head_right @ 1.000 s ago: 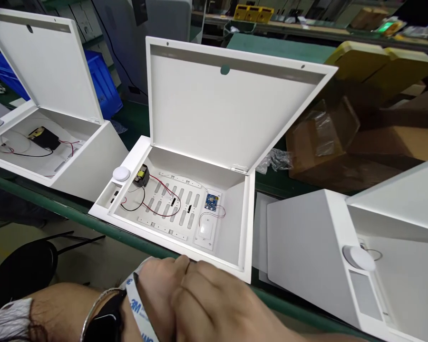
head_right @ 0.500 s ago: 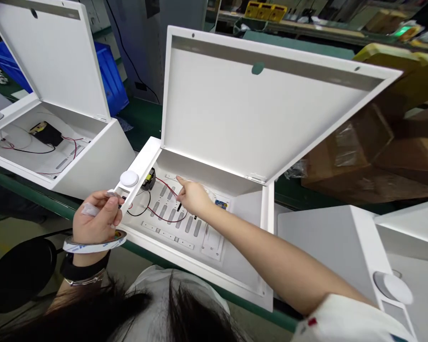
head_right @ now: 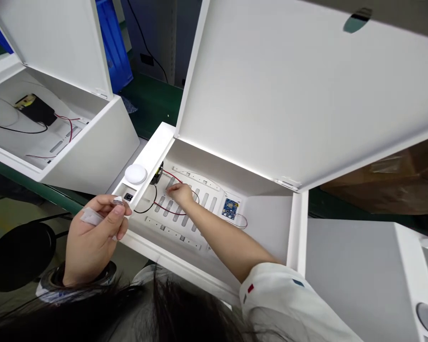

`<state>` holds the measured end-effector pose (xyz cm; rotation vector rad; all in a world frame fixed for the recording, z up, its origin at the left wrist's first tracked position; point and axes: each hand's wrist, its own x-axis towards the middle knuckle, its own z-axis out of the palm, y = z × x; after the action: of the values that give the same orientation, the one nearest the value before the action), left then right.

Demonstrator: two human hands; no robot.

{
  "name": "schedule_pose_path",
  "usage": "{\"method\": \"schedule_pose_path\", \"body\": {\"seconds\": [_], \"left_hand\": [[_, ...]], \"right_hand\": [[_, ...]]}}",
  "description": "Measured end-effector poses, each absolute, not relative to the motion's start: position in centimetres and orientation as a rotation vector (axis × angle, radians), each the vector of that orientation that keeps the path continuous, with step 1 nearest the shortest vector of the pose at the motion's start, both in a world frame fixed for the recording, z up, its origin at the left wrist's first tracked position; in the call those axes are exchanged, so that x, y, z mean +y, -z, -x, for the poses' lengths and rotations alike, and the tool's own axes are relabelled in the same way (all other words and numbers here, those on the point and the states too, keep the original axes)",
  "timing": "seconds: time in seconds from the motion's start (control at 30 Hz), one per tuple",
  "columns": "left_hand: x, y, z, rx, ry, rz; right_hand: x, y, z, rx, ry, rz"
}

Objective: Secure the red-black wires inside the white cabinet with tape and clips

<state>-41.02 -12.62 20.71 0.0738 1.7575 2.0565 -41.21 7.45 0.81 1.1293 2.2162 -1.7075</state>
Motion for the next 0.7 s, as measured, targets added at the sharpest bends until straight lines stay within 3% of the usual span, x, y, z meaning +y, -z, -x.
{"method": "schedule_pose_path", "body": {"seconds": [0.17, 0.7], "left_hand": [[-12.5, -20.6, 41.1, 1.792, -2.04, -0.075], [-12.5, -20.8, 41.1, 1.87, -2.002, -0.072]], "right_hand": [[7.7, 0.9, 40.2, 2.359, 1.579, -1.092], [7.4, 3.3, 40.1, 2.209, 1.802, -1.236]]}}
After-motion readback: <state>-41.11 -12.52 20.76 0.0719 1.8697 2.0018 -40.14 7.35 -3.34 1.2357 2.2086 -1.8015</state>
